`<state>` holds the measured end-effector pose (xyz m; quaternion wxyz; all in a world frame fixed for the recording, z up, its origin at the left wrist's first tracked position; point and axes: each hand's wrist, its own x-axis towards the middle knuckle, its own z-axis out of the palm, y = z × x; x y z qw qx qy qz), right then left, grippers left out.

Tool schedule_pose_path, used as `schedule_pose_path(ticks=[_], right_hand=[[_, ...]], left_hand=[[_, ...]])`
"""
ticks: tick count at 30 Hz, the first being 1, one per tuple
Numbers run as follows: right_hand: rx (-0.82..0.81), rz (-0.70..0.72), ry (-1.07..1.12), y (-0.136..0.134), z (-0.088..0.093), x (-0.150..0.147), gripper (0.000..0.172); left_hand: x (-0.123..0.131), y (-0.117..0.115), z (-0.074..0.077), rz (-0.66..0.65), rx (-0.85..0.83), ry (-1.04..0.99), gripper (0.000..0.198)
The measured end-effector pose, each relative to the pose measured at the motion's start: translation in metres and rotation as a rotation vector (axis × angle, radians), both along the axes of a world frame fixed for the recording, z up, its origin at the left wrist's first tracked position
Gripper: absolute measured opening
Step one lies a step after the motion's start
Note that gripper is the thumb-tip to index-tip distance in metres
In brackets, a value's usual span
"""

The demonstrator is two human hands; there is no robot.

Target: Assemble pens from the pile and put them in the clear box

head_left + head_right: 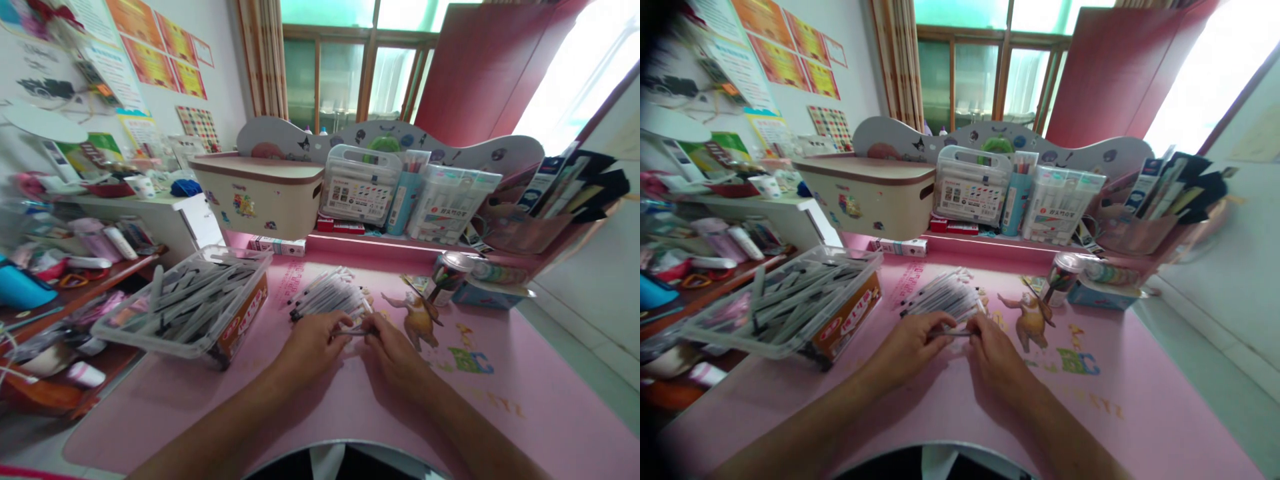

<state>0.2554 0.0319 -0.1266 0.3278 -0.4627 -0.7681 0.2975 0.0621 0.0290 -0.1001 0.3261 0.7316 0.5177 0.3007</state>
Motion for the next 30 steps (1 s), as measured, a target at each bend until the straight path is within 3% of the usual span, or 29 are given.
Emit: schedule_pose_path(ticks=[4,7,13,22,30], right_hand=[[-0.192,0.072,0.194,0.0,0.009,0.001,0.018],[-0.265,0.154,0.315,0.0,0.008,-0.001,0.026],[-0.346,0.212,0.367,-0.004,-0.001,-0.006,0.035],[-0.294,0.239,0.344,-0.007,0.0,-0.009,0.04],[-0.329,0.251,0.388,-0.009,0.005,-0.01,0.031]], left_hand=[[-0.002,0.007,-0.007,-0.01,-0.238,-0.608,0.03],[0.005,0.004,-0.011,-0.06,-0.286,-0.754,0.03],[0.021,-0.011,-0.01,0.017,-0.216,-0.662,0.014],[0.024,-0.016,-0.019,0.082,-0.053,-0.389,0.02],[0.022,-0.017,-0.017,0.05,-0.064,-0.431,0.019]])
